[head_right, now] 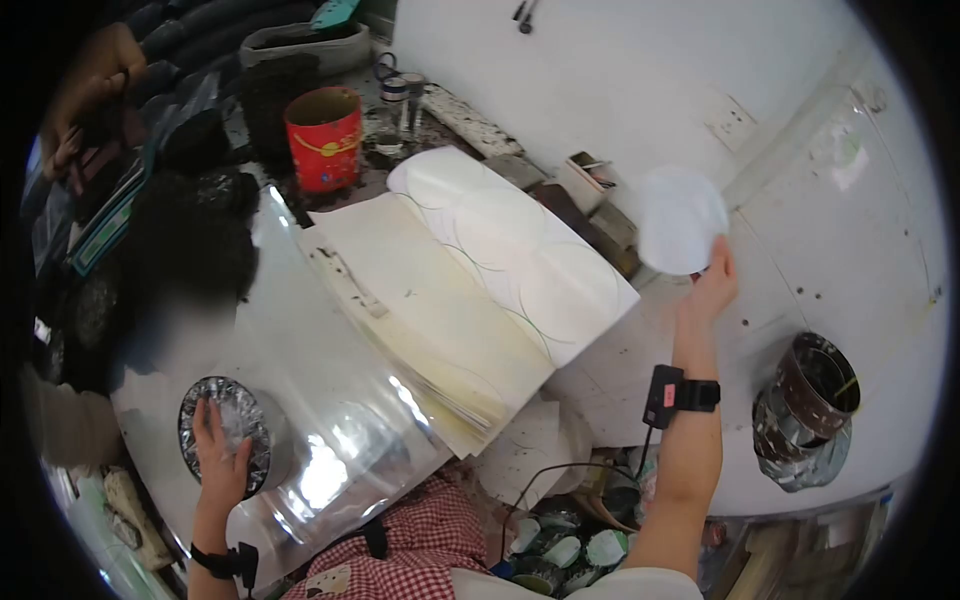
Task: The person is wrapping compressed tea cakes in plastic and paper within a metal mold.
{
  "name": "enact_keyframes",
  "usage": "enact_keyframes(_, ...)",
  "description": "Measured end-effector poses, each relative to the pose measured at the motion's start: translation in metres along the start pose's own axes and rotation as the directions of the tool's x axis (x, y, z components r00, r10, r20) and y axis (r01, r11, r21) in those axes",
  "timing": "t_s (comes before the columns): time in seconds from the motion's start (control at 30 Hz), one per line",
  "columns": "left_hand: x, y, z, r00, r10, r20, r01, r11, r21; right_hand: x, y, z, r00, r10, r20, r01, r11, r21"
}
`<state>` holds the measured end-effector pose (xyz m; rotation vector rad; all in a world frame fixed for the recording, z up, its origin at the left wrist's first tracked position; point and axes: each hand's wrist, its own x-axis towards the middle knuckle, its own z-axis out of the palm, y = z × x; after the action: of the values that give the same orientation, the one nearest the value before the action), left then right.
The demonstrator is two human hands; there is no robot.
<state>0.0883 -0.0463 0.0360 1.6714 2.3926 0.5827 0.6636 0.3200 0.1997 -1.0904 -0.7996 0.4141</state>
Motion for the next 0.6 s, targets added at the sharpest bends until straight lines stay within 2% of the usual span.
enact_keyframes(0.03,0.002,0.005,-0.001,0.999,-0.001,-0.038,0.0,1.0,-0.022,-0.024,0.001,0.025,0.999,0.035,0.035,-0.037,0.999,0.034)
enact_keyframes(0.07,0.003,0.008,0.0,0.993,-0.005,-0.119,-0.003,0.998,-0.066,-0.065,0.005,0.052,0.991,0.05,0.126,-0.061,0.995,0.082)
enact_keyframes(0.1,0.001,0.011,-0.002,0.98,-0.007,-0.198,0.0,0.999,-0.034,-0.11,0.017,0.074,0.973,0.071,0.218,-0.101,0.987,0.129)
enact_keyframes(0.13,0.0,0.015,-0.003,0.969,-0.038,-0.246,0.03,0.999,-0.035,-0.154,0.062,0.092,0.91,0.074,0.407,-0.116,0.99,0.08)
enact_keyframes(0.17,0.001,0.008,-0.001,0.976,-0.02,-0.215,0.003,0.997,-0.082,-0.204,0.102,0.11,0.811,0.068,0.582,-0.112,0.993,0.041)
enact_keyframes(0.2,0.005,0.008,-0.002,0.986,-0.011,-0.169,-0.003,0.997,-0.081,-0.264,0.08,0.131,0.614,0.064,0.787,-0.097,0.995,-0.006)
enact_keyframes(0.23,0.008,0.008,-0.005,0.986,-0.048,-0.157,0.031,0.994,-0.105,-0.322,0.039,0.151,0.373,0.042,0.927,-0.046,0.999,-0.027)
enact_keyframes(0.27,0.01,0.003,-0.001,0.981,-0.039,-0.191,0.026,0.997,-0.068,-0.365,0.005,0.164,0.239,-0.182,0.954,0.147,0.978,0.15)
enact_keyframes(0.3,0.011,-0.001,0.004,0.979,-0.042,-0.197,0.029,0.997,-0.069,-0.4,-0.018,0.17,0.076,-0.376,0.923,0.317,0.887,0.335)
enact_keyframes(0.37,0.007,-0.028,0.023,0.973,0.168,-0.159,-0.177,0.983,-0.043,-0.46,-0.015,0.161,-0.416,-0.397,0.818,0.34,0.766,0.545)
enact_keyframes(0.4,0.002,-0.034,0.031,0.965,0.252,-0.077,-0.247,0.966,0.072,-0.469,-0.015,0.154,-0.43,-0.403,0.808,0.338,0.758,0.558)
enact_keyframes(0.47,0.007,-0.03,0.021,0.967,0.24,-0.083,-0.235,0.97,0.069,-0.483,-0.014,0.145,-0.594,-0.165,0.787,0.408,0.782,0.472)
enact_keyframes(0.5,0.007,-0.025,0.016,0.972,0.221,-0.079,-0.216,0.974,0.068,-0.483,-0.024,0.158,-0.612,-0.162,0.774,0.404,0.778,0.482)
enact_keyframes(0.53,0.005,-0.023,0.01,0.982,0.163,-0.095,-0.17,0.983,-0.069,-0.484,-0.036,0.165,-0.621,-0.119,0.775,0.313,0.869,0.384)
enact_keyframes(0.57,0.0,-0.018,0.009,0.986,0.155,-0.059,-0.16,0.983,-0.091,-0.487,-0.045,0.17,-0.625,-0.068,0.777,0.221,0.94,0.26)
enact_keyframes(0.6,0.0,-0.012,0.009,0.981,0.01,-0.193,-0.078,0.934,-0.35,-0.502,-0.035,0.181,-0.562,-0.177,0.808,-0.013,0.979,0.205)
